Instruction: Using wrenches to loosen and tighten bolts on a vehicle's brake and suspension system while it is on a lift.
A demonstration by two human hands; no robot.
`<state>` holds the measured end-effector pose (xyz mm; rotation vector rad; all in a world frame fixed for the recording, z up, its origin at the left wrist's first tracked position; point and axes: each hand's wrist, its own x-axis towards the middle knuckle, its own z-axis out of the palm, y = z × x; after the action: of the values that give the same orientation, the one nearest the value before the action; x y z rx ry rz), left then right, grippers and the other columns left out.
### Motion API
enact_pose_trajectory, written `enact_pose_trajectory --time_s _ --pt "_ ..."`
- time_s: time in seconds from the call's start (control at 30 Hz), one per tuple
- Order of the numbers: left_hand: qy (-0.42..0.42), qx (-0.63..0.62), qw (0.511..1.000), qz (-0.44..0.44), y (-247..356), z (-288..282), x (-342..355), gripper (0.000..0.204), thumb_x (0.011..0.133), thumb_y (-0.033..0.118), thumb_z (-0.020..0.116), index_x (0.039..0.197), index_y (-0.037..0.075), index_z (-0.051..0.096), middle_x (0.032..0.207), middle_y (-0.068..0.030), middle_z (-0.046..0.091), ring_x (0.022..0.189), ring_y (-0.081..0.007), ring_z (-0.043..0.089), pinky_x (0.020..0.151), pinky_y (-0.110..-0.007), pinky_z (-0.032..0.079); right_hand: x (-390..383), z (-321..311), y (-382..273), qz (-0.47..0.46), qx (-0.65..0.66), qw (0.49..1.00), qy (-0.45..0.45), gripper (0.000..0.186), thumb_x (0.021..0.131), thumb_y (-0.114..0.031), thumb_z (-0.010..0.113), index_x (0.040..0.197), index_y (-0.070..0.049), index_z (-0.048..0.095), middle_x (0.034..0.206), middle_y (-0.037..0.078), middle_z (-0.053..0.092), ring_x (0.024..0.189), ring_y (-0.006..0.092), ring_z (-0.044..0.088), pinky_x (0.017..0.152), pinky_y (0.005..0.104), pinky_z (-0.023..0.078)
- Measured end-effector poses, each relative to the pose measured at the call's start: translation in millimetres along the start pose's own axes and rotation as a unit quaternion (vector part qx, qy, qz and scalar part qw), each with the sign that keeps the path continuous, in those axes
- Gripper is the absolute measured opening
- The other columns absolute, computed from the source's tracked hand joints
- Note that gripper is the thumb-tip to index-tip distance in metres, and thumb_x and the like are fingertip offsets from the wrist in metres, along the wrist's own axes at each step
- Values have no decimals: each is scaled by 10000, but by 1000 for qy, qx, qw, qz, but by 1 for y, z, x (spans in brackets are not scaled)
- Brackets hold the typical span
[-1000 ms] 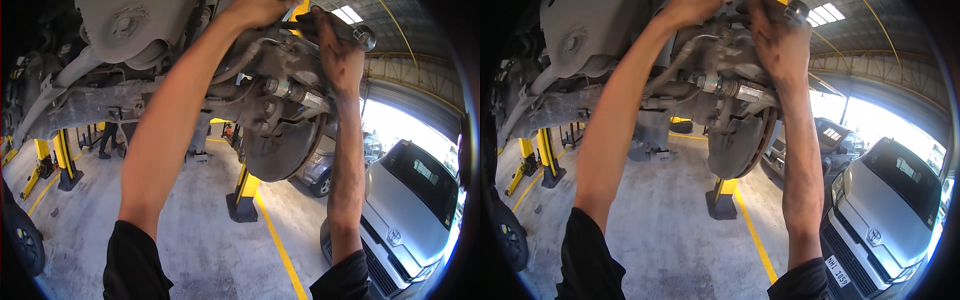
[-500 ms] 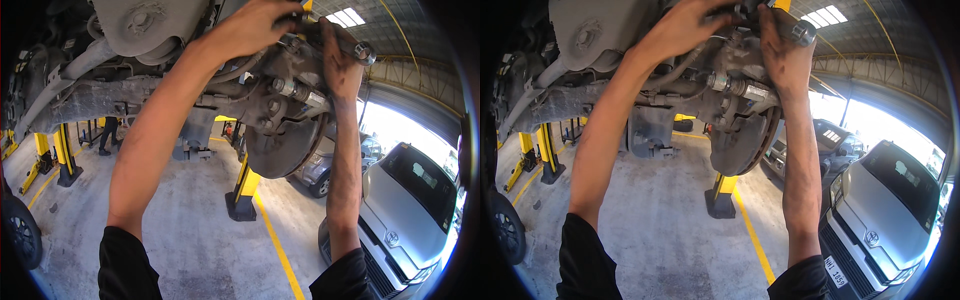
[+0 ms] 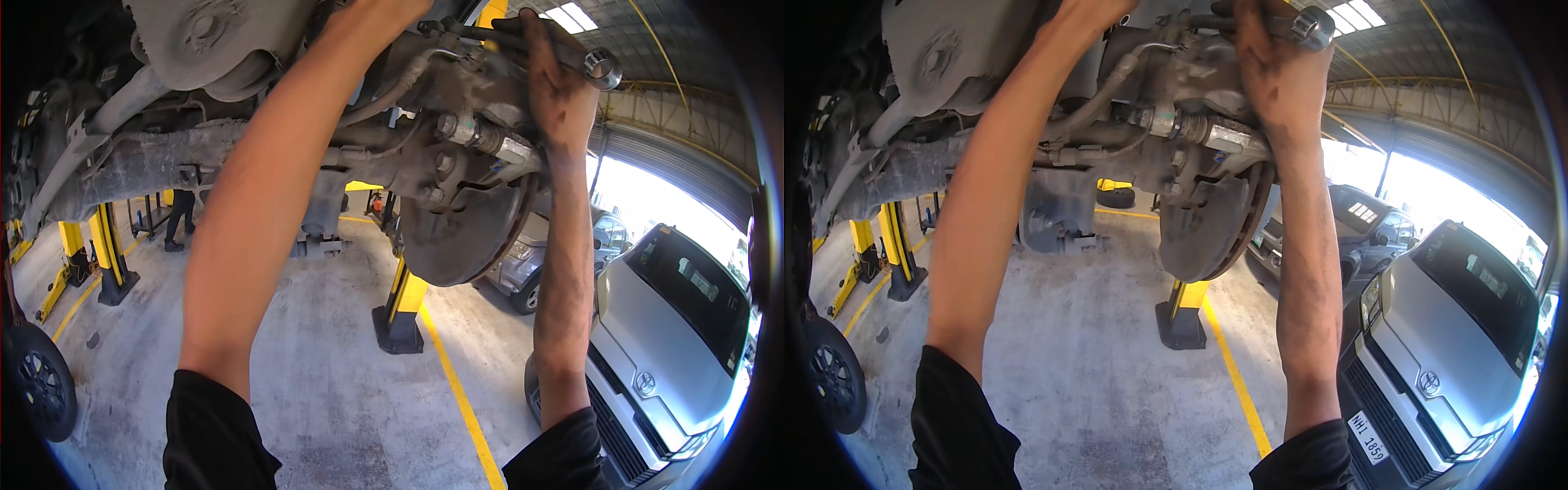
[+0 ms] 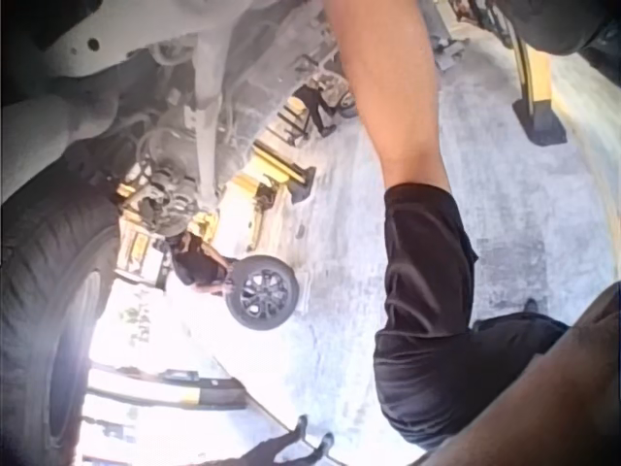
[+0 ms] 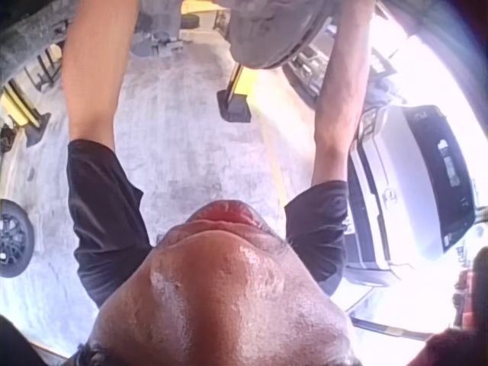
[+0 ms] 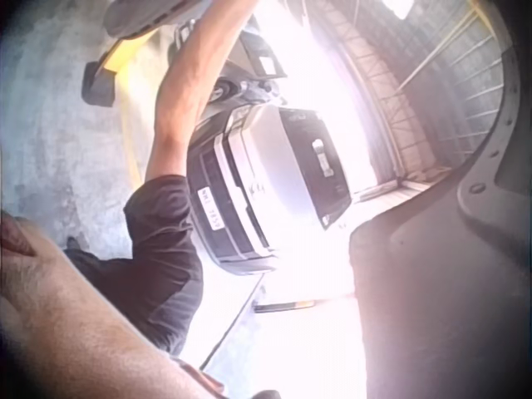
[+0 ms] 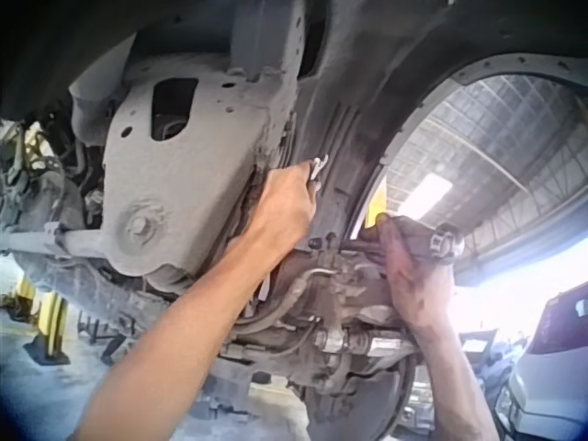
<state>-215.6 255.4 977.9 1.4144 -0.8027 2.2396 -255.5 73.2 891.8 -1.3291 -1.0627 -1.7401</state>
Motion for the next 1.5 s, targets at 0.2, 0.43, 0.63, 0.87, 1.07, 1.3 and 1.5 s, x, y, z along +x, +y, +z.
enact_pose_trajectory --time_s 0.2,0.43,0.63,0.87,1.07,1.3,1.5 --pt "-49 72 995 -47 -27 48 41 246 897 122 587 910 -107 676 893 -361 651 912 -485 671 791 -534 541 8 0 24 61 64 996 -34 287 1017 -211 583 934 28 717 819 103 732 716 158 674 681 304 532" --pt "-142 87 986 -18 -31 78 74 262 904 82 519 967 -105 691 966 -362 655 974 -489 660 855 -527 549 7 -8 19 -67 -53 996 -7 253 1002 -187 588 916 19 706 775 151 696 714 213 673 664 348 517" --pt "-162 149 972 -78 -17 91 89 312 944 95 472 1091 -84 680 1095 -359 646 1097 -457 637 941 -518 524 15 -8 42 -369 -212 904 26 237 1000 -170 587 930 27 696 740 153 679 666 239 661 648 353 514" --pt "-175 151 973 -17 -30 93 91 323 953 78 441 1096 -94 674 1191 -337 626 1164 -442 608 988 -505 509 8 -4 16 -79 -71 994 -25 251 1001 -165 586 859 31 653 695 159 634 631 266 635 604 384 485" --pt "-154 121 981 -6 -22 90 97 345 964 91 417 1094 -106 668 1179 -350 618 1166 -439 605 999 -496 502 11 -3 35 -142 -74 987 6 276 1003 -182 590 841 31 659 690 162 642 630 262 637 603 391 483" --pt "-174 109 978 -39 -18 81 82 298 913 47 480 1069 -111 678 1093 -361 635 1107 -452 627 948 -494 528 7 -11 17 -58 -86 994 -33 265 1004 -168 578 850 23 680 697 171 653 651 266 657 621 381 502" --pt "-159 126 978 -56 -9 89 84 275 876 34 522 1036 -103 698 1040 -347 660 1079 -431 655 916 -489 546 9 -23 55 -160 -150 975 -29 185 1007 -166 588 1098 -59 709 875 114 705 696 216 670 653 336 511"
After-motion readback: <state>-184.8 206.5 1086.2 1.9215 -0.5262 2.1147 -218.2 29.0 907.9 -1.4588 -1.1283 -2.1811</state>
